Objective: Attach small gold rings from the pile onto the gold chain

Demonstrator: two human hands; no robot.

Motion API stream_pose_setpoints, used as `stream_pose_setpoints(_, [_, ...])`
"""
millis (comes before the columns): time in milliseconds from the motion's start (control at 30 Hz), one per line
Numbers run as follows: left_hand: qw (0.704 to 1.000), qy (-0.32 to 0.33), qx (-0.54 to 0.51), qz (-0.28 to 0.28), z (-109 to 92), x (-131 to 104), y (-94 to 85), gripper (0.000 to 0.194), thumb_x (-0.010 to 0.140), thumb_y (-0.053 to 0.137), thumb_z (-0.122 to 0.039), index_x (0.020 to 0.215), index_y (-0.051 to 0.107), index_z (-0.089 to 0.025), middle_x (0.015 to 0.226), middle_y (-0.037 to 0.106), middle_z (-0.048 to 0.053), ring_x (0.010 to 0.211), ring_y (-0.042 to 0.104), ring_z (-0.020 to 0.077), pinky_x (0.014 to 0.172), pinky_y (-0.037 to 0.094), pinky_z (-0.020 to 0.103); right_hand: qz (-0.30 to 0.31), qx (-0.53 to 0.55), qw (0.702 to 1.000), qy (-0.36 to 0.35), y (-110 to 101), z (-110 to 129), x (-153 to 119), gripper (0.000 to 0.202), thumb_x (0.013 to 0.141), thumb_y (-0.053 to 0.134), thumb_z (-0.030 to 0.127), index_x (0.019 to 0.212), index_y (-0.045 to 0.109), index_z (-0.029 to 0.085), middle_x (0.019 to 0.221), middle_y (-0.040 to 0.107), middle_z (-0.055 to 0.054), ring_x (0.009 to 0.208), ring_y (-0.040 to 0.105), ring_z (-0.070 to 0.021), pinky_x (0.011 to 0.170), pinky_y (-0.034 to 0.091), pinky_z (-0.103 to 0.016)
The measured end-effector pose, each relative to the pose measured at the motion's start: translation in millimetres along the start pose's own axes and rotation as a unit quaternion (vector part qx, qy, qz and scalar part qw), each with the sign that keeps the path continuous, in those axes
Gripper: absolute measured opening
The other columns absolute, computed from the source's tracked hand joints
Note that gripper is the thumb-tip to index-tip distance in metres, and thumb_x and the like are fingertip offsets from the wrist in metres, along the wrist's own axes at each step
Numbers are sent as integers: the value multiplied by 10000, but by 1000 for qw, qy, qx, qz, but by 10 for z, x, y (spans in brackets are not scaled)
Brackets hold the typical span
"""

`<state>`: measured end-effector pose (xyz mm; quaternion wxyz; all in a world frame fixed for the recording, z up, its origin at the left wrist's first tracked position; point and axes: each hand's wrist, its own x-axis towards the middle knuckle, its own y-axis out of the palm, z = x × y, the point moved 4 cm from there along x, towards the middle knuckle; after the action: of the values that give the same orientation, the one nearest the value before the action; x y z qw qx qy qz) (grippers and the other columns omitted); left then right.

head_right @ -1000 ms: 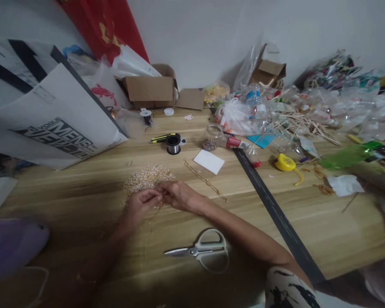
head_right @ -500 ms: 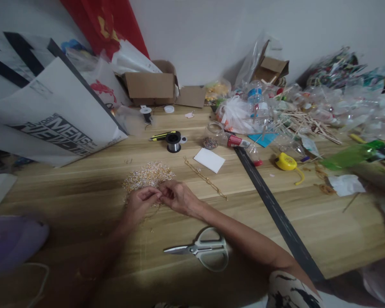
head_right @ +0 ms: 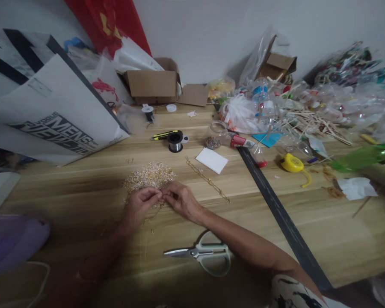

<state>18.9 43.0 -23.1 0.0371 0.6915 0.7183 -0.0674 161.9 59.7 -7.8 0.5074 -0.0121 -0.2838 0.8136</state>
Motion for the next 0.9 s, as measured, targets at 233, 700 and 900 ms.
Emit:
stream_pose_setpoints(233, [1000,7,12,4,1,1,-5,165,645,674,-288,670,618,-135,593,663,14,578,627,141,580,509,234,13,4,999,-30,-10,21,0,147,876,500,246,799,597,166,768,586,-42,719,534,-148,647,413,-256])
stream_pose_setpoints(700, [1000,8,14,9,-42,-7,10,137,655,659,-263,660,624,-131,581,642,5,561,599,124,577,488,222,34,-12,999,-20,23,-39,-2,135,895,447,234,816,535,167,755,536,-23,696,493,-138,631,381,-240])
stream_pose_setpoints(900, [999,24,24,13,-40,-5,7,151,667,651,-275,664,621,-128,579,632,8,553,585,118,559,471,210,39,-7,999,-19,25,-47,-5,125,890,451,222,830,541,158,752,530,-20,691,482,-133,628,368,-235])
